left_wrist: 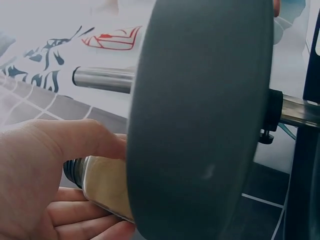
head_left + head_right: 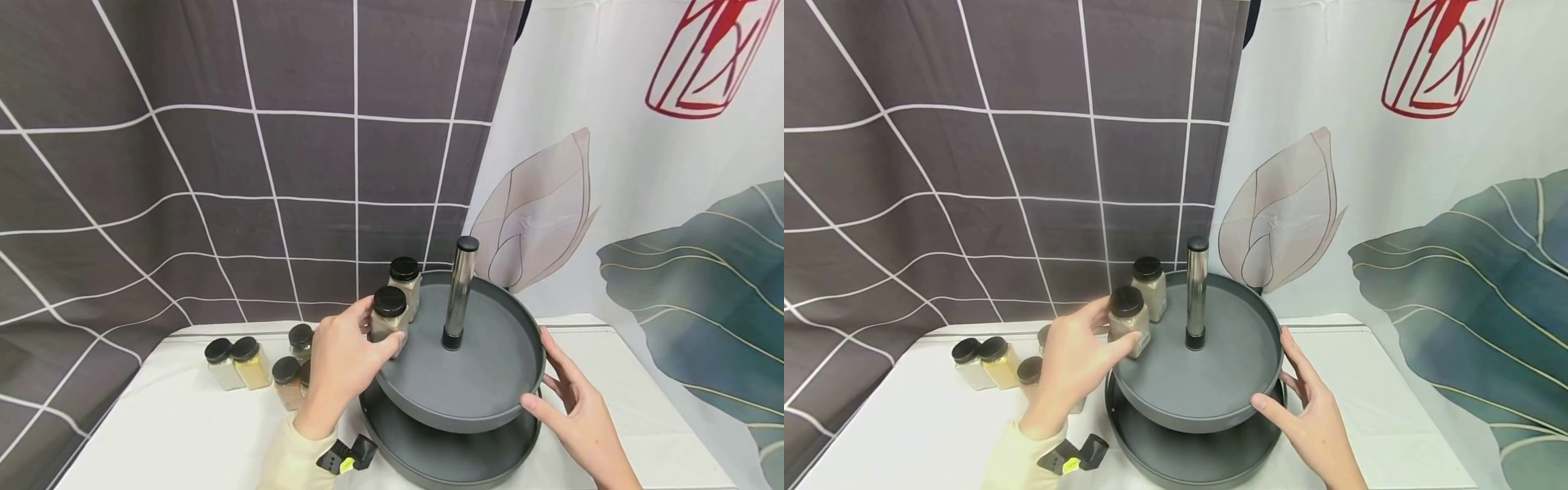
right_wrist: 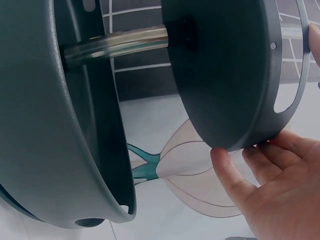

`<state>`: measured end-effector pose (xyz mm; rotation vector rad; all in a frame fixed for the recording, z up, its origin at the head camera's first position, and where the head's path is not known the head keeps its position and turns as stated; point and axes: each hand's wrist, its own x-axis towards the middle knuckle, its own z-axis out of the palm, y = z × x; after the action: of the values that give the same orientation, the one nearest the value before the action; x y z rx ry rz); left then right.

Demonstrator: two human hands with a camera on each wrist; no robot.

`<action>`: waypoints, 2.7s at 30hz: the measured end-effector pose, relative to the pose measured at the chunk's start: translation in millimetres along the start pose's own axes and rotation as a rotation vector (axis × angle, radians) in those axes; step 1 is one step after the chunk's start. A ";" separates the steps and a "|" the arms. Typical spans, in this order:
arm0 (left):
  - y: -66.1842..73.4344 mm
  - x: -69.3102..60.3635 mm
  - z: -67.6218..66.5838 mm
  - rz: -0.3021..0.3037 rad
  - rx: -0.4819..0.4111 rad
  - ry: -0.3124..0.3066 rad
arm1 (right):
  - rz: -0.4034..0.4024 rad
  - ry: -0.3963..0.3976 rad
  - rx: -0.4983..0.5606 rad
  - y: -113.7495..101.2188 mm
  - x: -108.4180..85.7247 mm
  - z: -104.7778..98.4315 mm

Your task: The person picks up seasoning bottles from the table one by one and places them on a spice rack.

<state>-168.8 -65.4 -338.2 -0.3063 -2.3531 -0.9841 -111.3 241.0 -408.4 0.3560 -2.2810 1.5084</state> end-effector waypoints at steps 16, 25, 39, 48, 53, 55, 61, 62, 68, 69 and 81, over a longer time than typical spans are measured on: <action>-7.3 -0.9 7.4 0.027 0.012 0.027 | 0.007 0.001 -0.020 -0.3 -0.1 -0.3; -9.1 -2.1 7.4 0.016 0.006 0.016 | -0.004 0.000 -0.033 -0.7 0.8 -0.5; -15.4 -6.8 6.0 0.040 -0.039 0.025 | -0.068 -0.003 -0.017 2.2 0.9 -2.8; -28.0 -12.6 -4.3 -0.062 -0.226 0.051 | -0.060 0.020 -0.008 3.6 0.6 -5.3; -42.3 -16.5 -12.9 -0.110 -0.229 0.097 | -0.050 0.042 0.001 2.6 0.7 -4.9; -47.6 -17.6 -16.4 -0.118 -0.220 0.112 | -0.057 0.052 0.034 2.1 0.6 -4.2; -60.8 -20.1 -26.7 -0.095 -0.178 0.174 | -0.071 0.065 0.088 2.8 0.2 -3.3; -63.3 -20.4 -28.3 -0.094 -0.171 0.185 | -0.069 0.067 0.086 3.2 0.2 -3.4; -78.0 -22.5 -39.8 -0.117 -0.133 0.249 | -0.057 0.072 0.081 3.3 0.3 -3.9; -80.6 -22.9 -41.9 -0.125 -0.129 0.259 | -0.056 0.072 0.084 3.0 0.4 -4.0; -107.2 -28.3 -58.0 -0.148 -0.037 0.286 | -0.029 0.029 0.128 2.3 1.5 -6.0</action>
<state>-165.7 -181.8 -383.8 -0.0025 -2.1209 -1.0652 -112.5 247.4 -407.6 0.3980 -2.1539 1.6385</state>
